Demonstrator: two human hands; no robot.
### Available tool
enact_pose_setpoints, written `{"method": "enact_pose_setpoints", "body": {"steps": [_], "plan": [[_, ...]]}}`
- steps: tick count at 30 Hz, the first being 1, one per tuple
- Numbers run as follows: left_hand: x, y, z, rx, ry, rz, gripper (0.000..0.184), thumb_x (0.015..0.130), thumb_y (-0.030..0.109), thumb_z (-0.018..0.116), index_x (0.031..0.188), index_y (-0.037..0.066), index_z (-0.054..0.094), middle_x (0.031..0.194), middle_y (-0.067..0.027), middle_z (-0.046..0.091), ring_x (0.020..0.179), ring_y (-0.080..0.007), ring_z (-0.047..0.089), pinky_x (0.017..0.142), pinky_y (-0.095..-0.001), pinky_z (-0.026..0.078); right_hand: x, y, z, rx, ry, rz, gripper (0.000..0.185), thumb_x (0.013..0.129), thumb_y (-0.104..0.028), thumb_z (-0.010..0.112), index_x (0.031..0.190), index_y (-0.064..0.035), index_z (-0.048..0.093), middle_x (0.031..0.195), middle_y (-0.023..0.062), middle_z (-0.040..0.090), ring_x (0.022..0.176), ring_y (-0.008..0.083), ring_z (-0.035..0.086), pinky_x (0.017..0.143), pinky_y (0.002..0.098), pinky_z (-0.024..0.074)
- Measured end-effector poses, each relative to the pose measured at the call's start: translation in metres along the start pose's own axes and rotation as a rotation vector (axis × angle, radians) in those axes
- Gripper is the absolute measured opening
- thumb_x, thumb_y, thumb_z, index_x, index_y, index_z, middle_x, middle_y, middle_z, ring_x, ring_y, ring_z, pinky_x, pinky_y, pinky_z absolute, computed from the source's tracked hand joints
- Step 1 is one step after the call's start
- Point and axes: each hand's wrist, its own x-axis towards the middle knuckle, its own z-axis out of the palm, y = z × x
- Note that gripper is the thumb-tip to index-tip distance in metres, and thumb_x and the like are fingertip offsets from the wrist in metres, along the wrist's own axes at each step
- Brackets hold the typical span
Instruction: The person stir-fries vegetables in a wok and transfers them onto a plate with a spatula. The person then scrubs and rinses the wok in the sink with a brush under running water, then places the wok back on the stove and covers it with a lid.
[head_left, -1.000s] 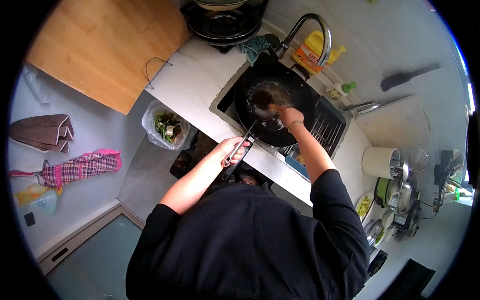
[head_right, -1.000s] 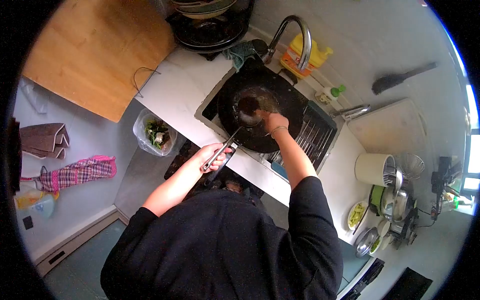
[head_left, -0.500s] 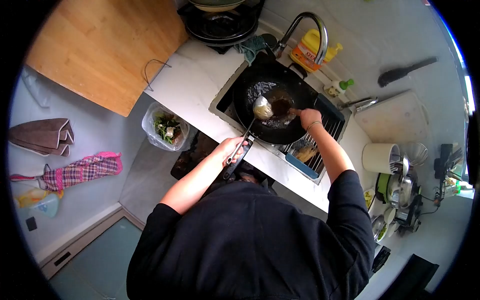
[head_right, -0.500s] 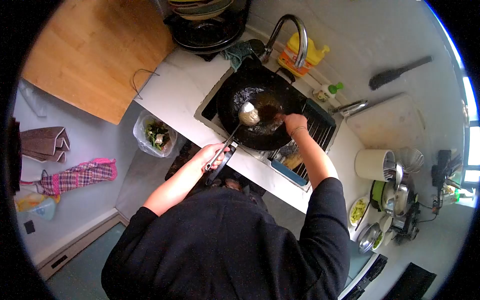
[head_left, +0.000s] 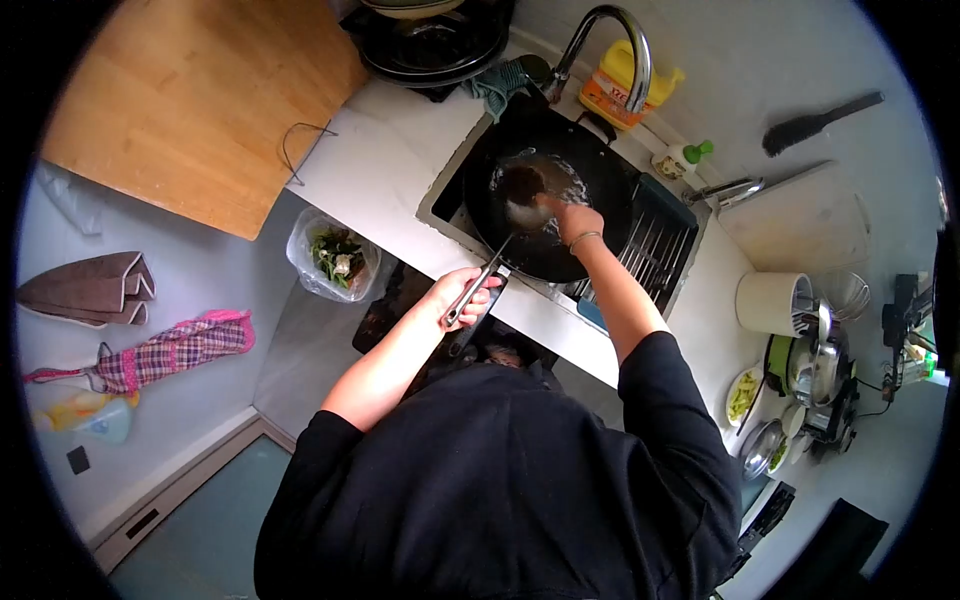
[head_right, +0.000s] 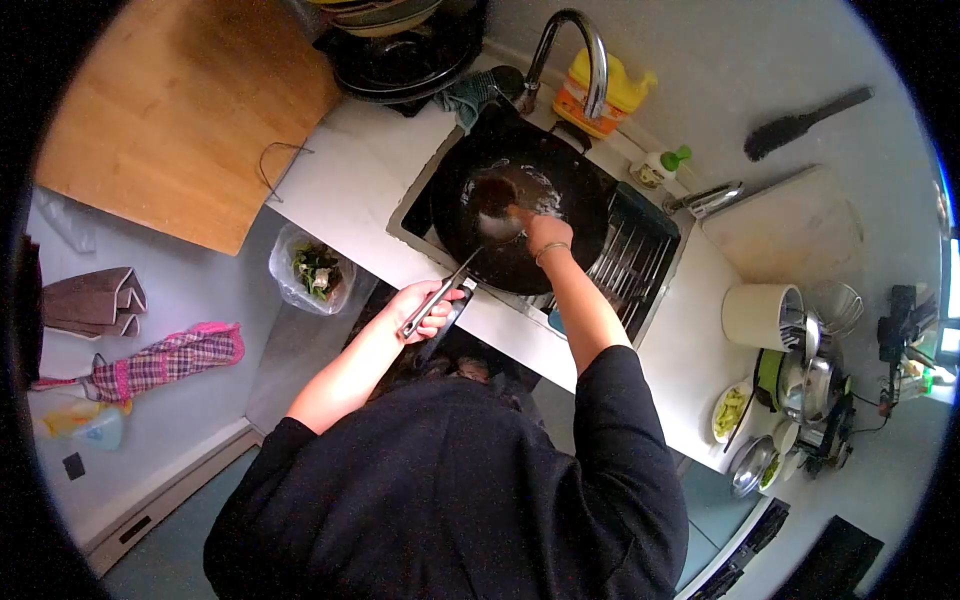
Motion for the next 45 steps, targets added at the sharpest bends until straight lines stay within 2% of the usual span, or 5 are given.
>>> {"method": "enact_pose_setpoints", "body": {"steps": [8,18,28,33,45], "plan": [[-0.001,-0.004,0.013,0.098,0.109,0.08,0.032,0.092,0.033,0.037,0.1,0.007,0.053,0.05,0.003,0.038,0.036,-0.0086,0.033,0.03,-0.0219,0.025,-0.039,0.036,-0.025,0.295,0.005,-0.164,0.041,0.087,-0.012,0.047,0.119,-0.0358,0.055,0.107,0.0063,0.063,0.094,0.0263,0.061,0.077,0.0364,0.0503],[0.0,-0.011,0.014,0.407,0.225,0.197,0.028,0.094,0.033,0.037,0.094,0.006,0.045,0.052,0.0002,0.04,0.038,-0.0098,0.037,0.034,-0.0232,0.028,-0.029,0.088,-0.017,-0.249,0.004,0.124,0.046,0.084,-0.015,0.05,0.121,-0.0416,0.051,0.096,0.0065,0.065,0.086,0.0264,0.063,0.07,0.0363,0.0512],[-0.014,0.001,0.014,1.211,0.594,0.418,0.025,0.081,0.009,0.06,0.095,0.007,0.039,0.064,-0.0041,0.05,0.044,-0.0095,0.05,0.034,-0.0236,0.038,-0.074,0.111,-0.033,1.226,0.151,0.018,0.04,0.08,-0.004,0.062,0.119,-0.0055,0.057,0.1,0.0009,0.063,0.084,0.0066,0.052,0.079,0.0211,0.0427],[-0.006,0.0,-0.009,1.725,0.824,0.824,0.033,0.078,0.02,0.065,0.092,0.003,0.041,0.071,-0.0175,0.057,0.072,-0.0376,0.059,0.066,-0.0428,0.045,-0.053,0.081,-0.003,1.07,0.012,-0.12,0.038,0.079,-0.005,0.062,0.117,-0.0081,0.059,0.089,0.0021,0.064,0.075,0.0086,0.053,0.071,0.0233,0.0443],[-0.043,0.017,-0.037,1.827,1.025,0.86,0.035,0.078,0.034,0.066,0.079,0.001,0.054,0.071,-0.0195,0.06,0.072,-0.0388,0.059,0.061,-0.0453,0.045,-0.03,0.074,-0.015,0.353,0.043,0.139,0.026,0.083,-0.028,0.058,0.107,-0.0201,0.065,0.099,0.0112,0.065,0.092,0.0299,0.062,0.079,0.0348,0.0484]]}}
